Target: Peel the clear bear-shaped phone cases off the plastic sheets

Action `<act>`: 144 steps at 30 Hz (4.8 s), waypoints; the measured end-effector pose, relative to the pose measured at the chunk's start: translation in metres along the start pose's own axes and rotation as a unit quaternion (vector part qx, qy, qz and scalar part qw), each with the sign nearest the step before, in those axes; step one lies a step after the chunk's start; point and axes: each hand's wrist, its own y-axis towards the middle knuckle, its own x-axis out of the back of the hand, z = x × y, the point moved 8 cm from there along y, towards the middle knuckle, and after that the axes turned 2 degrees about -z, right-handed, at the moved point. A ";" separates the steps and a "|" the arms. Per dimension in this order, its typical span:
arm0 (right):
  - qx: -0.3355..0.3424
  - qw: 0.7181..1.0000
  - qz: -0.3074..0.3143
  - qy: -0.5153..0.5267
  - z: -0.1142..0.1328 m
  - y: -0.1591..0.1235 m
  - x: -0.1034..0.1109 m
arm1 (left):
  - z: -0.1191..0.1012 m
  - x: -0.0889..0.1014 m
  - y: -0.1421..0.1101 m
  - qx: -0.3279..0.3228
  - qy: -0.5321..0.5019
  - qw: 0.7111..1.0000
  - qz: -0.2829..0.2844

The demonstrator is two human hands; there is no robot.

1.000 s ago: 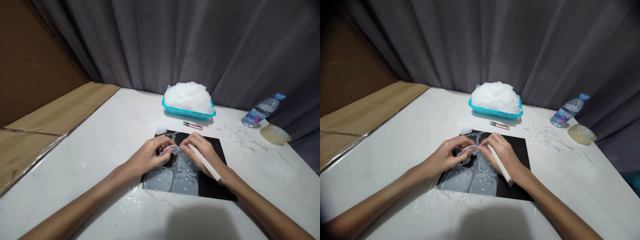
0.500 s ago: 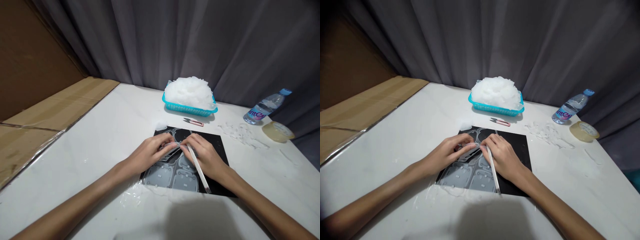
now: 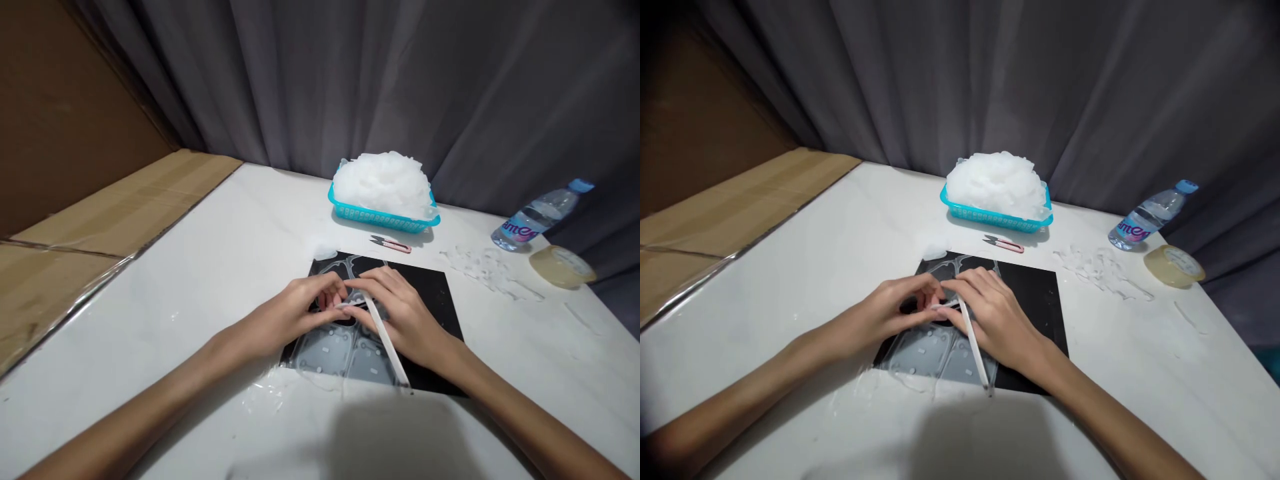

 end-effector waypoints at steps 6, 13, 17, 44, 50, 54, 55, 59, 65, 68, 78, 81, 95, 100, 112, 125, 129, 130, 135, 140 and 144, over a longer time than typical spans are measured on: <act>-0.002 0.999 0.031 0.013 -0.005 0.000 -0.001 | 0.013 0.003 -0.008 0.039 0.080 0.996 -0.011; 0.055 0.995 0.056 -0.059 0.005 0.000 -0.011 | 0.010 0.002 -0.008 0.051 0.081 0.995 0.016; 0.139 0.980 0.041 -0.137 0.018 -0.007 -0.018 | 0.002 -0.003 -0.006 0.024 0.054 0.997 0.049; 0.003 0.989 -0.142 0.038 -0.020 -0.007 0.028 | 0.000 0.007 0.022 -0.058 0.024 0.994 -0.092; -0.092 0.988 -0.122 0.033 -0.037 0.001 0.028 | -0.007 -0.005 0.020 -0.096 0.073 0.990 -0.076; -0.128 0.986 -0.059 0.091 -0.043 0.007 0.021 | -0.011 -0.011 0.018 -0.124 0.140 0.980 -0.061; -0.149 0.982 -0.060 0.099 -0.051 0.007 0.022 | -0.010 -0.013 0.017 -0.131 0.158 0.977 -0.057; -0.292 0.929 -0.197 0.113 -0.104 -0.012 0.046 | -0.008 -0.017 0.012 -0.154 0.243 0.956 -0.056; -0.289 0.917 -0.225 0.156 -0.113 -0.014 0.049 | -0.002 -0.008 0.008 -0.123 0.220 0.965 -0.073; -0.249 0.922 -0.188 0.231 -0.088 -0.003 0.036 | -0.001 0.007 0.009 -0.088 0.194 0.967 -0.137; -0.204 0.930 -0.145 0.270 -0.045 0.008 0.021 | 0.013 -0.011 0.032 0.042 -0.195 0.979 -0.045; -0.240 0.930 -0.140 0.240 -0.047 -0.001 0.014 | 0.022 -0.010 0.027 0.085 -0.278 0.952 -0.096; -0.139 0.981 -0.053 0.128 -0.013 -0.002 -0.011 | 0.018 0.000 0.014 0.099 -0.289 0.937 -0.169; -0.144 0.979 -0.032 0.138 -0.010 -0.002 -0.007 | 0.018 0.001 0.011 0.106 -0.298 0.935 -0.158; -0.180 0.955 0.046 0.231 -0.016 -0.005 -0.013 | 0.019 0.003 0.012 0.066 -0.182 0.974 -0.114; -0.154 0.972 0.065 0.163 -0.019 0.005 0.003 | 0.029 0.046 0.015 0.058 -0.211 0.962 -0.165; -0.153 0.971 0.083 0.162 -0.022 0.000 0.006 | 0.019 0.034 0.013 0.061 -0.264 0.955 -0.122; -0.152 0.971 0.083 0.162 -0.023 -0.001 0.007 | 0.017 0.033 0.013 0.059 -0.270 0.955 -0.110; -0.153 0.972 0.077 0.163 -0.026 0.003 0.014 | 0.005 0.028 0.010 0.067 -0.275 0.956 -0.070; -0.151 0.971 0.078 0.170 -0.027 0.003 0.014 | 0.001 0.026 0.009 0.073 -0.280 0.955 -0.063; -0.150 0.970 0.081 0.171 -0.027 0.001 0.011 | -0.001 0.020 0.008 0.072 -0.297 0.951 -0.046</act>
